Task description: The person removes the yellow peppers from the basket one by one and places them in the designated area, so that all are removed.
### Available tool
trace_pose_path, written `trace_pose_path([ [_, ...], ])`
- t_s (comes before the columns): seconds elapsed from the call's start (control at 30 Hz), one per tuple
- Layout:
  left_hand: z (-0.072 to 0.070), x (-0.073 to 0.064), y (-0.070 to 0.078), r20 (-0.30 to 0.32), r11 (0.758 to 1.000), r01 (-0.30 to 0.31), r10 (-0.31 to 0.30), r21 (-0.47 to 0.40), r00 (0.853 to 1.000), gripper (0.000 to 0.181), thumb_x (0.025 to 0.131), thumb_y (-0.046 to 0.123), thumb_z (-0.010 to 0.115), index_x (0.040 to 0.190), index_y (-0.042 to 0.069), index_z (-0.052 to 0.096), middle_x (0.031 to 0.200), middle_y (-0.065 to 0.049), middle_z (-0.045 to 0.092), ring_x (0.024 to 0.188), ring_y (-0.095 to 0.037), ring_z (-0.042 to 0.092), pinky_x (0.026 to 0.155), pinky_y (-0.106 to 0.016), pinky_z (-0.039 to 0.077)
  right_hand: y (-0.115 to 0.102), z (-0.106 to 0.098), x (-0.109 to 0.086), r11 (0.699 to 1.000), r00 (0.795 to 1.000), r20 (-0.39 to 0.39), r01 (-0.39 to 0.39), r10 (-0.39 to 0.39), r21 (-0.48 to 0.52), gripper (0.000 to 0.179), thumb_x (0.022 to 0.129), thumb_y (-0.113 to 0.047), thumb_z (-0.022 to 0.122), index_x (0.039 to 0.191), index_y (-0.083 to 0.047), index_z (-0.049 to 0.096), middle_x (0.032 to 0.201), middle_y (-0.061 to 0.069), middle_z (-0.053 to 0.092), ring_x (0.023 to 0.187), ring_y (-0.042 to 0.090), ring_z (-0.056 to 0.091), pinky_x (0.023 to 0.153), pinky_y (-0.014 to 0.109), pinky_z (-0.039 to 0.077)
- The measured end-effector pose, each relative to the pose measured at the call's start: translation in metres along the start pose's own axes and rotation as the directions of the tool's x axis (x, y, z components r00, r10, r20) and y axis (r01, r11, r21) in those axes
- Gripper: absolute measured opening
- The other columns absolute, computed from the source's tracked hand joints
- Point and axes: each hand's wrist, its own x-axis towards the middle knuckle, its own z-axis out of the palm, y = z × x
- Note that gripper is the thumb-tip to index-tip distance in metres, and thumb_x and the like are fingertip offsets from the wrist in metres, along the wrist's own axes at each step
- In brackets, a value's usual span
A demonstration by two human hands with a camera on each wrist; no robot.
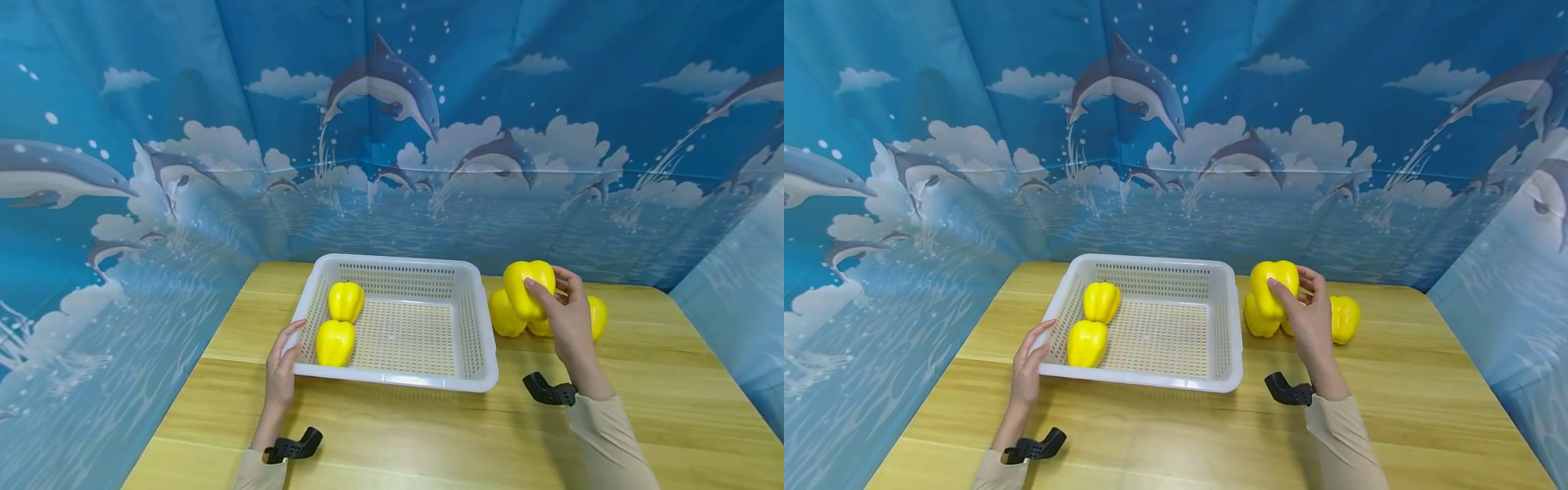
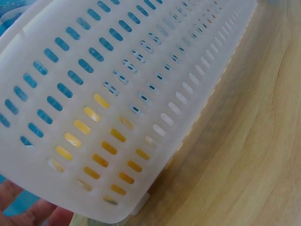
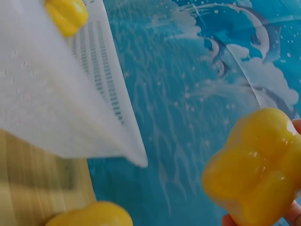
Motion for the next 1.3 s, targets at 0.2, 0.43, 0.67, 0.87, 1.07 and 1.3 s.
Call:
trace_pose_path([
  [0.2, 0.0, 0.0, 0.0, 0.0, 1.0, 0.0, 0.0, 0.002, 1.0, 0.038, 0.095, -0.004, 0.036, 0.132, -0.008, 0.047, 0.141, -0.019, 0.043, 0.132, -0.027, 0.033, 0.1, -0.02, 0.03, 0.005, -0.018, 0.0, 0.995, 0.995, -0.085, -0.041, 0.049, 0.088, 0.053, 0.086, -0.025, 0.071, 0.132, -0.019, 0.046, 0.114, -0.004, 0.043, 0.087, 0.012, 0.049, 0.061, 0.015, 0.048],
  [0.43, 0.0, 0.0, -0.001, 0.0, 1.0, -0.005, 0.005, -0.011, 1.0, 0.038, 0.096, -0.004, 0.036, 0.131, -0.006, 0.049, 0.141, -0.017, 0.044, 0.131, -0.025, 0.036, 0.098, -0.019, 0.032, 0.01, -0.044, 0.004, 0.988, 0.97, -0.224, -0.067, 0.098, 0.142, 0.052, 0.085, -0.021, 0.072, 0.131, -0.02, 0.05, 0.113, -0.007, 0.045, 0.085, 0.01, 0.047, 0.061, 0.012, 0.045],
  [0.67, 0.0, -0.001, -0.001, 0.004, 1.0, -0.004, 0.004, -0.01, 1.0, 0.038, 0.095, -0.004, 0.036, 0.132, -0.007, 0.048, 0.141, -0.018, 0.043, 0.131, -0.027, 0.035, 0.098, -0.02, 0.032, 0.015, -0.068, 0.007, 0.978, 0.933, -0.334, -0.071, 0.134, 0.195, 0.056, 0.082, -0.017, 0.074, 0.133, -0.015, 0.05, 0.112, -0.007, 0.048, 0.084, 0.008, 0.049, 0.062, 0.01, 0.044],
  [0.87, 0.0, 0.0, 0.001, 0.003, 1.0, 0.0, 0.0, 0.002, 1.0, 0.038, 0.096, -0.004, 0.036, 0.132, -0.008, 0.047, 0.142, -0.019, 0.042, 0.131, -0.026, 0.035, 0.098, -0.02, 0.033, 0.018, -0.083, 0.007, 0.982, 0.914, -0.378, -0.09, 0.149, 0.167, 0.059, 0.083, -0.021, 0.074, 0.135, -0.014, 0.048, 0.111, -0.008, 0.047, 0.082, 0.006, 0.05, 0.06, 0.009, 0.043],
  [1.07, 0.001, -0.001, 0.002, 0.001, 1.0, 0.003, -0.003, 0.004, 1.0, 0.038, 0.096, -0.004, 0.036, 0.132, -0.008, 0.047, 0.142, -0.019, 0.042, 0.131, -0.026, 0.035, 0.099, -0.021, 0.031, 0.023, -0.097, 0.011, 0.981, 0.897, -0.407, -0.123, 0.174, 0.148, 0.057, 0.083, -0.025, 0.073, 0.134, -0.016, 0.049, 0.114, -0.009, 0.044, 0.084, 0.005, 0.048, 0.06, 0.009, 0.042],
  [1.3, 0.001, -0.001, 0.002, -0.002, 1.0, 0.001, -0.001, 0.013, 1.0, 0.038, 0.095, -0.003, 0.036, 0.131, -0.008, 0.048, 0.141, -0.019, 0.042, 0.132, -0.026, 0.034, 0.1, -0.023, 0.03, 0.038, -0.112, 0.019, 0.977, 0.887, -0.419, -0.138, 0.195, 0.163, 0.06, 0.082, -0.026, 0.074, 0.136, -0.018, 0.049, 0.118, -0.009, 0.045, 0.085, 0.004, 0.049, 0.062, 0.007, 0.043],
])
